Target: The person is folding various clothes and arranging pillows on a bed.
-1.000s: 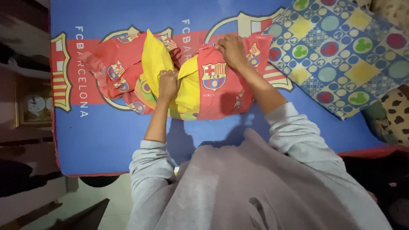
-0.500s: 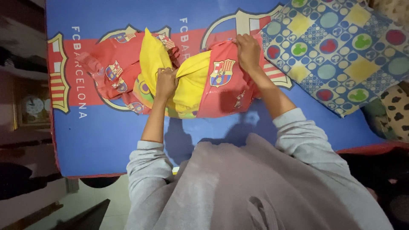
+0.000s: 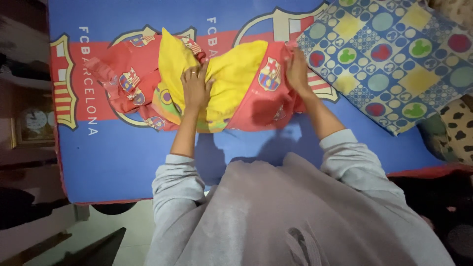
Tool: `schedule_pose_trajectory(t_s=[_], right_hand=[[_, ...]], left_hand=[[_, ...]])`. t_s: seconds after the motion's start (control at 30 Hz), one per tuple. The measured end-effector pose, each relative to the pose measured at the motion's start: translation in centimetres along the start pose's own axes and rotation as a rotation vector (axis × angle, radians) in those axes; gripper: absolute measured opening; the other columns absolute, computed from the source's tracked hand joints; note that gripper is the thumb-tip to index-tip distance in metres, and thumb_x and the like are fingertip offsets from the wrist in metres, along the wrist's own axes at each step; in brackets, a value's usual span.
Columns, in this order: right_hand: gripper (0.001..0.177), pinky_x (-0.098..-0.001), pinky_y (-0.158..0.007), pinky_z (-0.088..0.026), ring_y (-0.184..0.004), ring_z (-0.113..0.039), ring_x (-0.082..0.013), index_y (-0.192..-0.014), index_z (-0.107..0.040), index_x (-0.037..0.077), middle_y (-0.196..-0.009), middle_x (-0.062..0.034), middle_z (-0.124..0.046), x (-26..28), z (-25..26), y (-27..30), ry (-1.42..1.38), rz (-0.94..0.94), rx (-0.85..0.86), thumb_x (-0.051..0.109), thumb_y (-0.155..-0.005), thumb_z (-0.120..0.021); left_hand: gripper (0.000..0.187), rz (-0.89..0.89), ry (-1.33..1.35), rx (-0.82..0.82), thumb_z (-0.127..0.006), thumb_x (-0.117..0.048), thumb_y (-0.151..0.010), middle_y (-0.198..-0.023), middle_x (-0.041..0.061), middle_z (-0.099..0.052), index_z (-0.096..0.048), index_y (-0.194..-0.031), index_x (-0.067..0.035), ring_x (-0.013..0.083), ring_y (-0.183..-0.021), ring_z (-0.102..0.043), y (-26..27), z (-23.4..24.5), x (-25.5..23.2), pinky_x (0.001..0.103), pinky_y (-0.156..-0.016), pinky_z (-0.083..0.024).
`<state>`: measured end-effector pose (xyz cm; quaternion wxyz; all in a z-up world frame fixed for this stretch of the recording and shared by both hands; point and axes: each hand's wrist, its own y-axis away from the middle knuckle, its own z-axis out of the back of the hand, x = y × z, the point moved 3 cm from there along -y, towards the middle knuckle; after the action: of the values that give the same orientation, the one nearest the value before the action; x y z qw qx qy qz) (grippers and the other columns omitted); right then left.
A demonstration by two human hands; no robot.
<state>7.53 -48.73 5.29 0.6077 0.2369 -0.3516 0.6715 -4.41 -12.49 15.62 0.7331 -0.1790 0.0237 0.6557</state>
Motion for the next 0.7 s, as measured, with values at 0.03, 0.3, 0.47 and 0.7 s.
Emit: schedule_pose_trajectory(t_s=[0.03,0.3,0.47,0.7], right_hand=[[0.017,-0.0544,-0.093,-0.048,-0.111,-0.06,-0.0501,-0.113,-0.06,-0.003,-0.117,-0.0302,-0.065,0.9,0.1,1.0,0.004,-0.005,-0.001,0.014,-0.111,-0.059],[0.097,-0.0691,-0.107,-0.035,-0.15,-0.025,-0.0504,-0.159,-0.033,0.013,-0.164,-0.0257,-0.022,6.1,-2.5,11.1,0.257,0.3,0.531,0.046,-0.083,-0.083],[0.093,-0.0806,-0.103,-0.026,-0.152,-0.007,-0.0507,-0.16,-0.029,0.03,-0.168,-0.024,-0.004,8.0,-4.6,13.5,0.43,0.332,0.753,0.049,-0.081,-0.076],[0.067,-0.0691,-0.113,-0.031,-0.157,-0.021,-0.0411,-0.16,-0.042,0.029,-0.171,-0.0107,-0.021,2.7,-8.5,13.1,0.367,0.47,0.528,0.011,-0.096,-0.05]], left_hand=[[0.058,-0.003,0.005,0.004,-0.071,-0.032,-0.101,-0.124,0.017,-0.065,-0.053,-0.151,-0.009,0.0356,-0.117,-0.056,0.4,-0.1,-0.6,0.056,-0.105,-0.04],[0.114,-0.014,-0.061,0.478,-0.088,-0.06,-0.062,-0.171,0.007,-0.006,-0.032,-0.158,-0.031,0.0362,-0.157,-0.005,6.5,-6.5,-0.8,0.079,-0.114,-0.012],[0.113,0.026,-0.286,0.552,-0.086,-0.044,-0.068,-0.173,0.002,0.002,-0.028,-0.165,-0.038,0.0321,-0.16,-0.001,8.0,-12.0,1.8,0.077,-0.117,-0.019],[0.037,0.033,-0.127,0.263,-0.068,-0.016,-0.095,-0.167,0.0,-0.047,-0.067,-0.128,-0.033,0.0305,-0.155,-0.045,5.1,-16.9,6.0,0.048,-0.104,-0.056]])
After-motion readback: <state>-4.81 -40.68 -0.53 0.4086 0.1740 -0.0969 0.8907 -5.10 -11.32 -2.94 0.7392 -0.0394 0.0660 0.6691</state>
